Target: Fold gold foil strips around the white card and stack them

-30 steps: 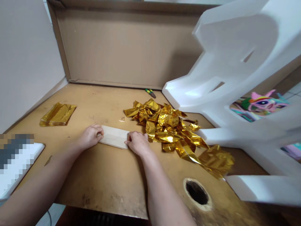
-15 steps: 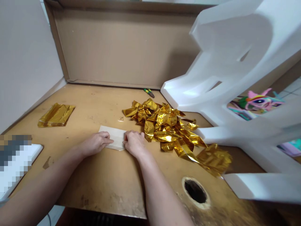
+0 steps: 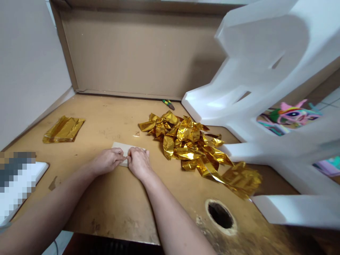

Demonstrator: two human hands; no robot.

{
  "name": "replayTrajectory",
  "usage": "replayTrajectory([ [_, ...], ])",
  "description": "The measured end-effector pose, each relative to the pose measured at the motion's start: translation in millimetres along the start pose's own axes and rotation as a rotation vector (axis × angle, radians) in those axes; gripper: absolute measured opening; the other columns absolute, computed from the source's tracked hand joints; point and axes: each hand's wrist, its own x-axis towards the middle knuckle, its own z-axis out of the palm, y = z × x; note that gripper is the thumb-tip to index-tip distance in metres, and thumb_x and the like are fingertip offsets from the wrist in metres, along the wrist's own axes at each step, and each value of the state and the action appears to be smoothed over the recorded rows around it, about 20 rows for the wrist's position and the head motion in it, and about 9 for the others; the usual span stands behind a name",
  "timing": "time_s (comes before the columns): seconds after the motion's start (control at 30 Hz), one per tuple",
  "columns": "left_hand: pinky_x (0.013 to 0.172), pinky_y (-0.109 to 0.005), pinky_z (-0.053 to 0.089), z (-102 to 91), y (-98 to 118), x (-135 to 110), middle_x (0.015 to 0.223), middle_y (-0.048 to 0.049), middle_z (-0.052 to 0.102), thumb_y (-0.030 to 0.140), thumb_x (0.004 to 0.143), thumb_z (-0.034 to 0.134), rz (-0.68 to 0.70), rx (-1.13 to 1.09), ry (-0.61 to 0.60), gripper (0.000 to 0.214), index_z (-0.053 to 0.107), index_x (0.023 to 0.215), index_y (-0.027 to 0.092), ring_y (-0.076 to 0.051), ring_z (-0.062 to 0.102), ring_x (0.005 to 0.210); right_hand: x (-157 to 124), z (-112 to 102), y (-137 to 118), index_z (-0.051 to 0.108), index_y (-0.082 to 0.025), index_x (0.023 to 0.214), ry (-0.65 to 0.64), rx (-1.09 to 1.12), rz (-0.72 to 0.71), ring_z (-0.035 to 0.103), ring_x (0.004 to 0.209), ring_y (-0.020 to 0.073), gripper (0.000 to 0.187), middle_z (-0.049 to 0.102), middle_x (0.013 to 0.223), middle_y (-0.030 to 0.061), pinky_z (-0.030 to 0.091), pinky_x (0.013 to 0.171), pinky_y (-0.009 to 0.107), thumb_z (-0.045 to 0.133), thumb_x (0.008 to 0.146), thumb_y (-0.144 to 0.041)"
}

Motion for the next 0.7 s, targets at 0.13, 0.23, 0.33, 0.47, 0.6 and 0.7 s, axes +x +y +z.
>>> replayTrajectory([
  [0.13, 0.062, -0.022, 0.039, -6.9, 4.6, -0.5, 0.078, -0.0035, 0.056, 0.018, 0.090, 0.037, 0.010, 0.075, -0.032, 0.029, 0.065, 0.089, 0.017, -0.014, 0.053, 0.073, -0.4, 0.2, 0.0, 0.057, -0.020, 0.076, 0.019, 0.022, 0.015, 0.054, 0.086, 0.0180, 0.008, 0.064, 0.083, 0.0040, 0.026, 0.072, 0.028, 0.051, 0.080, -0.015],
  [0.23, 0.061, -0.023, 0.039, -10.8, 7.4, -0.2, 0.078, -0.0040, 0.056, 0.020, 0.091, 0.036, -0.011, 0.114, -0.057, 0.029, 0.065, 0.089, 0.016, -0.015, 0.052, 0.073, 0.3, -1.2, -0.6, 0.057, -0.020, 0.072, 0.015, 0.041, 0.042, 0.054, 0.083, 0.0174, 0.009, 0.064, 0.080, 0.0031, 0.025, 0.070, 0.027, 0.053, 0.079, -0.016],
  [0.33, 0.061, -0.023, 0.039, -11.9, 7.3, -0.1, 0.079, -0.0046, 0.056, 0.021, 0.092, 0.035, -0.026, 0.126, -0.076, 0.031, 0.065, 0.088, 0.015, -0.015, 0.052, 0.073, 0.8, -4.6, -0.7, 0.056, -0.019, 0.068, -0.003, 0.063, 0.064, 0.053, 0.077, 0.0160, 0.010, 0.063, 0.075, 0.0016, 0.025, 0.069, 0.027, 0.056, 0.078, -0.017],
  [0.47, 0.061, -0.023, 0.038, -10.3, 0.5, -2.4, 0.079, -0.0036, 0.055, 0.020, 0.089, 0.039, -0.026, 0.081, -0.061, 0.028, 0.065, 0.079, 0.016, -0.014, 0.052, 0.072, 0.8, -8.9, 1.7, 0.054, -0.019, 0.064, -0.017, 0.085, 0.086, 0.051, 0.070, 0.0141, 0.013, 0.060, 0.069, -0.0005, 0.025, 0.069, 0.026, 0.058, 0.077, -0.017],
  [0.6, 0.062, -0.021, 0.037, -7.7, -10.9, -6.9, 0.079, -0.0020, 0.055, 0.018, 0.086, 0.044, -0.030, 0.006, -0.015, 0.025, 0.063, 0.071, 0.017, -0.012, 0.052, 0.070, 0.7, -10.8, 7.8, 0.052, -0.019, 0.061, -0.016, 0.099, 0.094, 0.050, 0.065, 0.0127, 0.016, 0.058, 0.064, -0.0027, 0.025, 0.070, 0.026, 0.060, 0.075, -0.018],
  [0.7, 0.061, -0.022, 0.036, -7.0, -19.0, -10.6, 0.078, -0.0016, 0.054, 0.017, 0.084, 0.045, -0.031, -0.039, 0.009, 0.024, 0.063, 0.069, 0.017, -0.011, 0.052, 0.068, 0.3, -12.1, 12.6, 0.051, -0.019, 0.059, -0.017, 0.101, 0.099, 0.049, 0.063, 0.0123, 0.018, 0.058, 0.063, -0.0033, 0.025, 0.070, 0.026, 0.060, 0.074, -0.018],
])
